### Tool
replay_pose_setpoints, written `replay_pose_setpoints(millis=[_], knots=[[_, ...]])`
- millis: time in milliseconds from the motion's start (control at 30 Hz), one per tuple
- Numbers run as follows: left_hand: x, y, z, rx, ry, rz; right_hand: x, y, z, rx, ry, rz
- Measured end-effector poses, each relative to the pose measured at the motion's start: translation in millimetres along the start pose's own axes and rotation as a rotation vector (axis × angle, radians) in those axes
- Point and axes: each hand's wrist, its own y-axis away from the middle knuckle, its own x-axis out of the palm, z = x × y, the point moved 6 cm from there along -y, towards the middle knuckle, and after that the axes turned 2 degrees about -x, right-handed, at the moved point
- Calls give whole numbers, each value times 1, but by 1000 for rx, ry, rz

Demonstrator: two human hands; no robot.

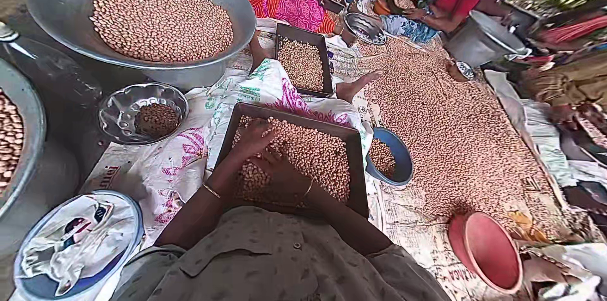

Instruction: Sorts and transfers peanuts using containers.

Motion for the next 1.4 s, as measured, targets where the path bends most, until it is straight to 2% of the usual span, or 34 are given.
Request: replay_pose_setpoints(millis=[100,133,200,300,400,467,533,633,667,733,800,867,900,1067,1233,1400], knots=[[31,20,-16,167,-179,430,6,61,-15,130,132,28],[43,26,-24,244,-236,512,3,82,-34,194,159,-17],[59,31,-37,420,-262,542,-6,111,-71,279,241,-188],[57,22,-53,499,-138,434,-22,112,-111,383,311,-321],[36,9,-48,315,-140,199,-32,54,-114,226,325,-506],[16,0,-34,154,-168,23,-35,1,-91,176,243,-446],[-2,-3,-21,92,-120,-170,-33,-35,-66,116,169,-317],[-30,9,-9,112,11,-323,-20,-29,-34,-149,65,-201],[-42,14,-8,112,56,-328,-18,-15,-32,-223,46,-204],[-73,22,-7,134,135,-333,-13,14,-45,-238,64,-292],[-116,21,-6,207,144,-347,-18,35,-71,-135,143,-449],[-167,11,-4,239,111,-369,-28,38,-95,40,168,-483],[-194,0,-2,240,99,-391,-31,35,-103,92,170,-503],[-307,-84,10,180,-12,-475,-38,18,-110,61,205,-632],[-353,-166,29,152,-287,-462,-41,15,-115,63,191,-652],[-357,-224,65,77,-452,-355,-42,12,-123,67,202,-683]])
